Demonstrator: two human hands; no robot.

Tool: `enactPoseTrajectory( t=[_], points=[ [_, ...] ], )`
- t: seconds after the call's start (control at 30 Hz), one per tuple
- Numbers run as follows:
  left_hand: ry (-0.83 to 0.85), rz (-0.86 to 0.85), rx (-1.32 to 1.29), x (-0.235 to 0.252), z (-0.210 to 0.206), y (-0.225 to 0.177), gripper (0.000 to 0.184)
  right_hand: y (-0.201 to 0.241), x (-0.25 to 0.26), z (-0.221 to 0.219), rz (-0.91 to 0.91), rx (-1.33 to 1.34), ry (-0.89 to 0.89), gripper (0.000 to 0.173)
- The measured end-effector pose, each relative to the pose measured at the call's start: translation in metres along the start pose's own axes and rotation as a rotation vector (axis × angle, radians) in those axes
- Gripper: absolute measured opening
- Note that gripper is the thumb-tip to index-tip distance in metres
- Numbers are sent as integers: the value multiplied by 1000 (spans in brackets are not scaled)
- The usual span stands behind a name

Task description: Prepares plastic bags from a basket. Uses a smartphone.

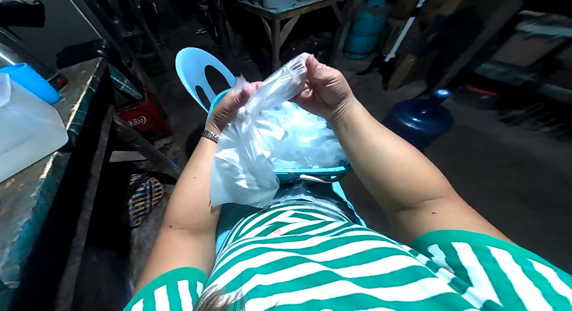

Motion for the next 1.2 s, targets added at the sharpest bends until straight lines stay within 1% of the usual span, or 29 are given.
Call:
enactPoseTrajectory(
  t=[0.03, 0.07, 0.13, 0.17, 0.2, 0.3, 0.33, 0.37, 0.43, 0.47, 0.53, 0.57, 0.6, 0.63, 0.67, 0.73, 0.77, 0.8, 0.83, 0.87, 0.9, 0.93, 0.97, 1.0, 1.03, 1.1, 1.13, 1.17, 1.2],
  points=[
    [47, -8, 110, 0, 0, 0, 40, -1, 2, 1, -6, 42, -23, 23],
    [134, -2, 171, 1, 2, 0, 47, -3, 3, 1, -10, 49, -30, 26],
    [299, 19, 193, 4, 3, 0, 41, -2, 4, -1, -11, 18, -43, 29],
    [283, 17, 203, 3, 2, -2, 37, -1, 5, -1, -8, 12, -66, 31],
    [192, 11, 237, 0, -1, -3, 30, -1, 5, -2, -11, 12, -91, 33],
    [-17, -13, 222, 0, -2, -5, 27, -2, 5, -2, -75, 7, -134, 37],
    [-66, -36, 199, 1, -1, -5, 28, -3, 5, -2, -123, -49, -136, 39],
    [-93, -65, 162, 2, 1, -4, 28, -4, 3, -4, -184, -169, -124, 40],
    [-95, -94, 80, 5, 4, -3, 24, -6, -1, -12, -284, -406, -9, 36],
    [-90, -84, 78, 6, 4, -3, 23, -9, -3, -14, -290, -434, 102, 29],
    [-79, -40, 128, 9, 2, -3, 22, -9, -6, -16, -219, -377, 372, 10],
    [-86, -19, 168, 12, 3, -2, 23, -6, -7, -16, -149, -369, 469, 8],
    [-108, -5, 239, 15, 5, 0, 24, -2, -8, -14, -79, -391, 488, 9],
    [-157, 10, 316, 18, 6, 1, 23, 4, -9, -11, -30, -426, 412, 9],
    [-225, 30, 372, 20, 6, 2, 21, 11, -11, -7, -5, -478, 261, 9],
    [-352, 55, 428, 22, 6, 3, 19, 20, -10, -3, 11, -648, -144, 6],
    [-381, 72, 438, 23, 6, 4, 18, 22, -7, -1, 19, -734, -323, 8],
    [-393, 98, 448, 24, 6, 5, 17, 24, -4, 1, 38, -798, -438, 16],
    [-400, 122, 454, 24, 6, 5, 16, 27, -3, 3, 72, -833, -495, 28],
    [-403, 138, 458, 24, 6, 5, 13, 30, -3, 6, 110, -863, -531, 31],
    [-418, 139, 460, 24, 6, 6, 11, 33, -3, 10, 130, -924, -572, 24],
    [-448, 131, 468, 24, 8, 6, 10, 36, -4, 14, 103, -1041, -622, 16],
    [-487, 126, 477, 24, 11, 6, 11, 39, -6, 18, 13, -1210, -669, 18],
    [-531, 125, 479, 24, 14, 6, 12, 40, -7, 21, -141, -1378, -683, 25],
    [-557, 129, 474, 24, 15, 5, 13, 39, -8, 23, -337, -1496, -657, 30],
    [-553, 158, 463, 25, 10, 4, 13, 28, -4, 28, -754, -1655, -540, 35],
    [-531, 173, 461, 25, 8, 4, 13, 21, -1, 29, -908, -1719, -482, 35],
    [-499, 178, 457, 27, 6, 5, 12, 16, 1, 28, -1008, -1762, -436, 34],
    [-468, 179, 446, 28, 5, 7, 11, 10, 3, 29, -1064, -1779, -395, 31]
  ],
)
Point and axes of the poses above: each hand's wrist, its own x-axis towards the middle knuckle, its own z-axis out of the back of the hand, y = z × x, the point moved 3 cm from there along x, towards the middle knuckle, and after that the axes turned 1 degree about -x, right-handed, at the moved point
